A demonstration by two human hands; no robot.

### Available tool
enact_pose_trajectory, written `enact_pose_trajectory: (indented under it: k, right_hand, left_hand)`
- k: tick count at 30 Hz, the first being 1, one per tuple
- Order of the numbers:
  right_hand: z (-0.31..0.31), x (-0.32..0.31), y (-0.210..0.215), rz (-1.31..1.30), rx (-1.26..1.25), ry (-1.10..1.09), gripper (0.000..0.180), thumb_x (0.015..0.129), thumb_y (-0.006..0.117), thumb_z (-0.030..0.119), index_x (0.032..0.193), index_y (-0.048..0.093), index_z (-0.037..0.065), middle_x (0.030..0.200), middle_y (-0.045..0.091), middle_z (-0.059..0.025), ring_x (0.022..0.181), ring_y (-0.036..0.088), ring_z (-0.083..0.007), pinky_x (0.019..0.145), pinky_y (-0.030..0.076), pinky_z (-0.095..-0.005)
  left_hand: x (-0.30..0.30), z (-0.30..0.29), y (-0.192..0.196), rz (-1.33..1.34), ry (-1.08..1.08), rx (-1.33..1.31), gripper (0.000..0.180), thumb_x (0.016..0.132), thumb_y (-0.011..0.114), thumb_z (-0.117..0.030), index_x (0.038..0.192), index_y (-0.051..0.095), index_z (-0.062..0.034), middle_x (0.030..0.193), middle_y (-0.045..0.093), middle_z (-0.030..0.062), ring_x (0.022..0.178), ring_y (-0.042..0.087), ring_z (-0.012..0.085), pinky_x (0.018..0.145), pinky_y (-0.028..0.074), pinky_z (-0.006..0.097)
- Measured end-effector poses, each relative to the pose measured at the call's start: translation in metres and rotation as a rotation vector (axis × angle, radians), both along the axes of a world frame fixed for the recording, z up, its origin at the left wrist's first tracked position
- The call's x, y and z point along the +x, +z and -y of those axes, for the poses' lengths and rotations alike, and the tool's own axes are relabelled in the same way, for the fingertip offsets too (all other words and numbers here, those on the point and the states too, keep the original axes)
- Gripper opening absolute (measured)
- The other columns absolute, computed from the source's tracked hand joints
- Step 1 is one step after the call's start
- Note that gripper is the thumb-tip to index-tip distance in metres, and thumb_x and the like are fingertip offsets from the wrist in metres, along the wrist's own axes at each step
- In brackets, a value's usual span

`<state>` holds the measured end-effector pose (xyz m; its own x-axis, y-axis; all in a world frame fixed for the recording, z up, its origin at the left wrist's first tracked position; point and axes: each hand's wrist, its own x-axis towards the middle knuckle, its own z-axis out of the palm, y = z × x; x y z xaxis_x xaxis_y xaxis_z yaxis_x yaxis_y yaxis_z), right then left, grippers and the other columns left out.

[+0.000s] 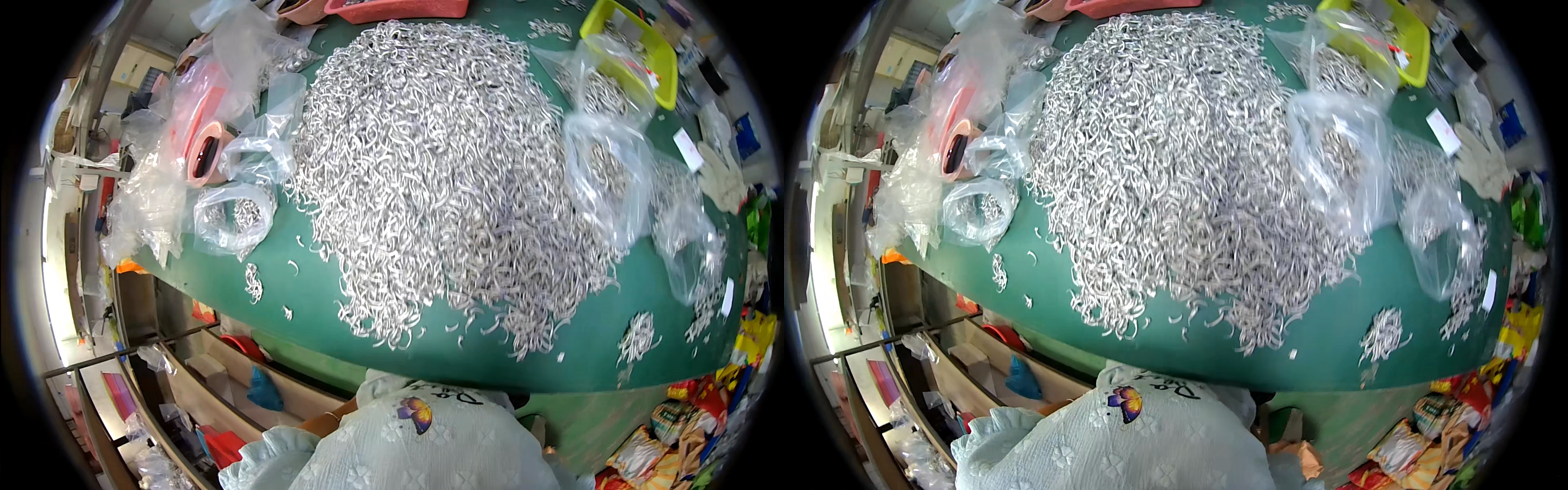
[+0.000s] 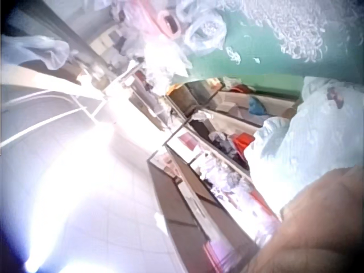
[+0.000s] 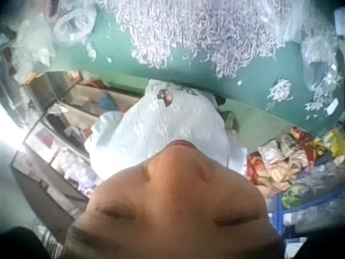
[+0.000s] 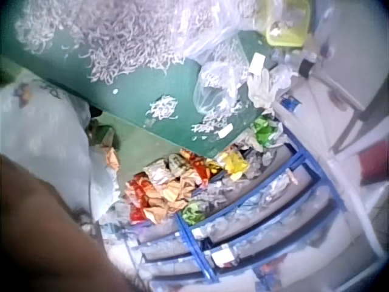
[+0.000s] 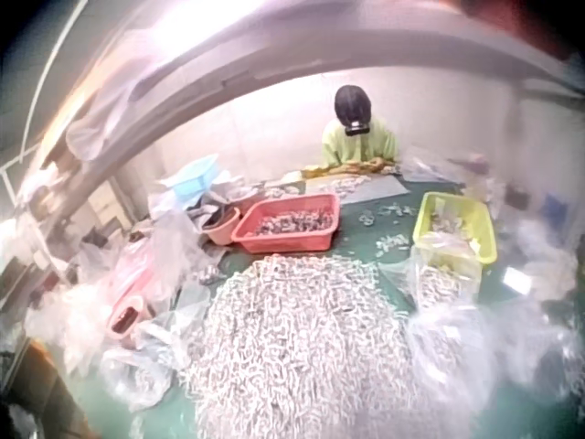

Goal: The person sorts through a large pile of small crescent-shaped metal parts by hand, picking up individual pieces and grouping them together on the green tabletop.

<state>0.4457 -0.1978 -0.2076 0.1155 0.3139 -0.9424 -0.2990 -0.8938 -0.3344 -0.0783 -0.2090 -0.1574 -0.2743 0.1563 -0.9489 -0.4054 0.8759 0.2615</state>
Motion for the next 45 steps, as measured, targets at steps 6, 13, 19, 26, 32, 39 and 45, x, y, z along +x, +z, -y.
enact_pose_trajectory:
  k: [6,13,19,26,32,39,45]
  right_hand:
    - [-0.039,0.014,0.019,0.020,-0.045,0.052,0.050,0.099,0.051,0.045,0.122,0.061,0.003,0.118,0.065,-0.0064,0.111,0.059,-0.0206,0.099,0.043,-0.0392]
    - [-0.053,0.010,-0.010,-0.018,0.076,0.105,0.048,0.099,0.050,0.043,0.123,0.061,0.003,0.120,0.064,-0.0066,0.112,0.058,-0.0205,0.099,0.043,-0.0386]
    - [-0.053,0.005,-0.039,-0.057,0.222,0.144,0.047,0.100,0.050,0.041,0.124,0.060,0.002,0.122,0.064,-0.0068,0.113,0.058,-0.0205,0.100,0.043,-0.0380]
    - [-0.075,0.010,-0.064,-0.135,0.332,0.193,0.046,0.100,0.049,0.038,0.126,0.059,0.002,0.124,0.063,-0.0070,0.114,0.058,-0.0204,0.101,0.043,-0.0374]
    - [-0.090,0.019,-0.071,-0.170,0.362,0.253,0.045,0.101,0.049,0.036,0.127,0.059,0.002,0.125,0.062,-0.0072,0.115,0.057,-0.0204,0.102,0.043,-0.0368]
    - [-0.110,0.020,-0.074,-0.198,0.409,0.322,0.043,0.101,0.048,0.034,0.128,0.058,0.001,0.127,0.062,-0.0074,0.116,0.057,-0.0203,0.102,0.043,-0.0361]
    - [-0.133,0.011,-0.074,-0.221,0.461,0.346,0.042,0.102,0.048,0.032,0.129,0.057,0.001,0.129,0.061,-0.0076,0.118,0.057,-0.0203,0.103,0.043,-0.0356]
  left_hand:
    - [0.011,-0.011,0.020,0.005,0.062,-0.034,0.024,0.093,0.060,-0.018,0.107,0.067,0.0004,0.097,0.067,0.0116,0.087,0.062,0.0245,0.081,0.050,0.037]
    - [0.002,0.012,0.017,-0.022,0.041,0.049,0.024,0.092,0.061,-0.017,0.107,0.068,0.0004,0.097,0.067,0.0128,0.088,0.063,0.0256,0.082,0.050,0.037]
    - [0.000,0.035,-0.031,-0.023,0.004,0.167,0.024,0.091,0.061,-0.017,0.106,0.068,0.0003,0.097,0.067,0.0139,0.088,0.063,0.0265,0.083,0.050,0.038]
    - [0.004,0.007,-0.036,-0.183,-0.088,0.355,0.023,0.091,0.061,-0.017,0.105,0.068,0.0002,0.097,0.067,0.0152,0.089,0.063,0.0275,0.084,0.050,0.038]
    - [0.062,-0.080,0.106,-0.993,-0.700,0.935,0.026,0.090,0.064,-0.023,0.103,0.069,-0.0008,0.093,0.065,0.0147,0.092,0.062,0.0284,0.089,0.048,0.039]
    - [0.118,-0.138,0.141,-0.562,-1.441,0.748,0.050,0.087,0.066,-0.046,0.108,0.071,-0.0014,0.105,0.066,0.0189,0.104,0.061,0.0360,0.094,0.048,0.042]
    - [0.136,-0.166,0.144,-0.594,-1.328,0.871,0.032,0.078,0.070,-0.025,0.096,0.072,0.0016,0.095,0.069,0.0185,0.090,0.066,0.0371,0.083,0.054,0.044]
